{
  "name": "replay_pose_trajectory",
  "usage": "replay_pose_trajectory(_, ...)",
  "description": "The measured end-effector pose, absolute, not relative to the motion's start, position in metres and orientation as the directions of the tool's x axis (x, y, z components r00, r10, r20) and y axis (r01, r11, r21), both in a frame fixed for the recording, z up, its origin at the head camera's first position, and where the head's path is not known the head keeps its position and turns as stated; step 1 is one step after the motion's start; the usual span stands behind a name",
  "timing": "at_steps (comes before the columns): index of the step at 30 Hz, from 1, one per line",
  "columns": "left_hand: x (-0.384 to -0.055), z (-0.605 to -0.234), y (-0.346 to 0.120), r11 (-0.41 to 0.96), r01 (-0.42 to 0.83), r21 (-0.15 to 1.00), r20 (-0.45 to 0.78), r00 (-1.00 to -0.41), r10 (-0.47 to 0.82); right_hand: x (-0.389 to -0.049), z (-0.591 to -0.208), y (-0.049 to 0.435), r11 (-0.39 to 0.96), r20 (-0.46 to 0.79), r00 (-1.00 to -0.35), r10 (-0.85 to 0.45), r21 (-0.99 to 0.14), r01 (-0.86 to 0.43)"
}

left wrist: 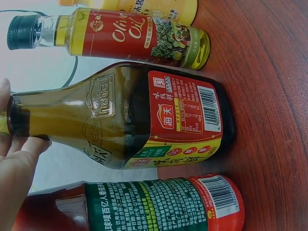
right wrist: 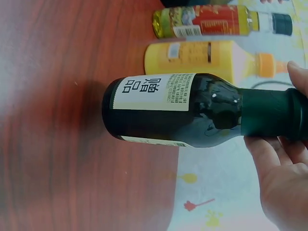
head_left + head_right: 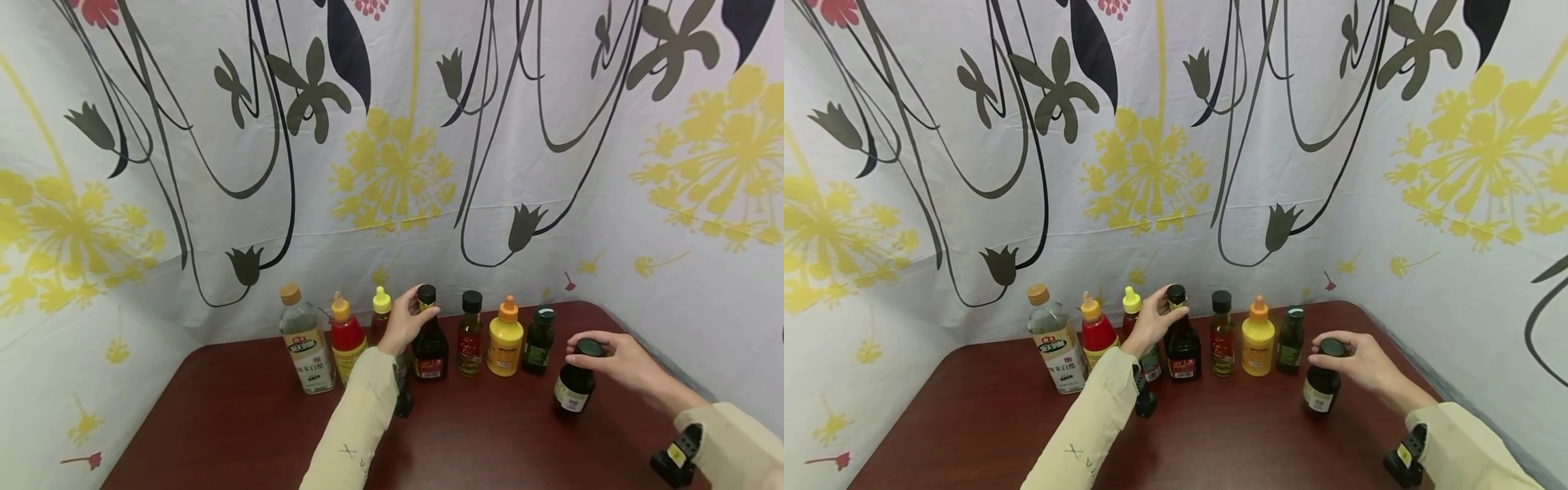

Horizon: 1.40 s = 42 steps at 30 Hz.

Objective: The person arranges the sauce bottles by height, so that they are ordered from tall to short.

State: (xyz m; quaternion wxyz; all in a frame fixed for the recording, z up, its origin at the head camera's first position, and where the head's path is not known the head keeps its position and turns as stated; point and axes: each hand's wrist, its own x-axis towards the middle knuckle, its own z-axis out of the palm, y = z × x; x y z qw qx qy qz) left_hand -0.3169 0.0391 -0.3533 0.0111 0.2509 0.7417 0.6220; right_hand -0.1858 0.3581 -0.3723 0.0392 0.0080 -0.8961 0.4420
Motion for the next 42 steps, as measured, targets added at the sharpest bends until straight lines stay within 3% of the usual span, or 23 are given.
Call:
replay_pose_trajectory(8, -0.316, -0.352, 0.038, 0.094, 0.356, 0.930, 0.294, -0.872, 0.392, -0.198, -0.369, 0.370, 0.618, 0.045, -0.995, 0.089, -0.786, 0.020)
replay_pose_trajectory(42, -0.316, -0.353, 0.039, 0.082, 0.350, 0.933, 0.293, -0.872, 0.392, -0.251, -0.393, 0.387, 0.575, 0.108, -0.965, 0.240, -0.816, 0.052)
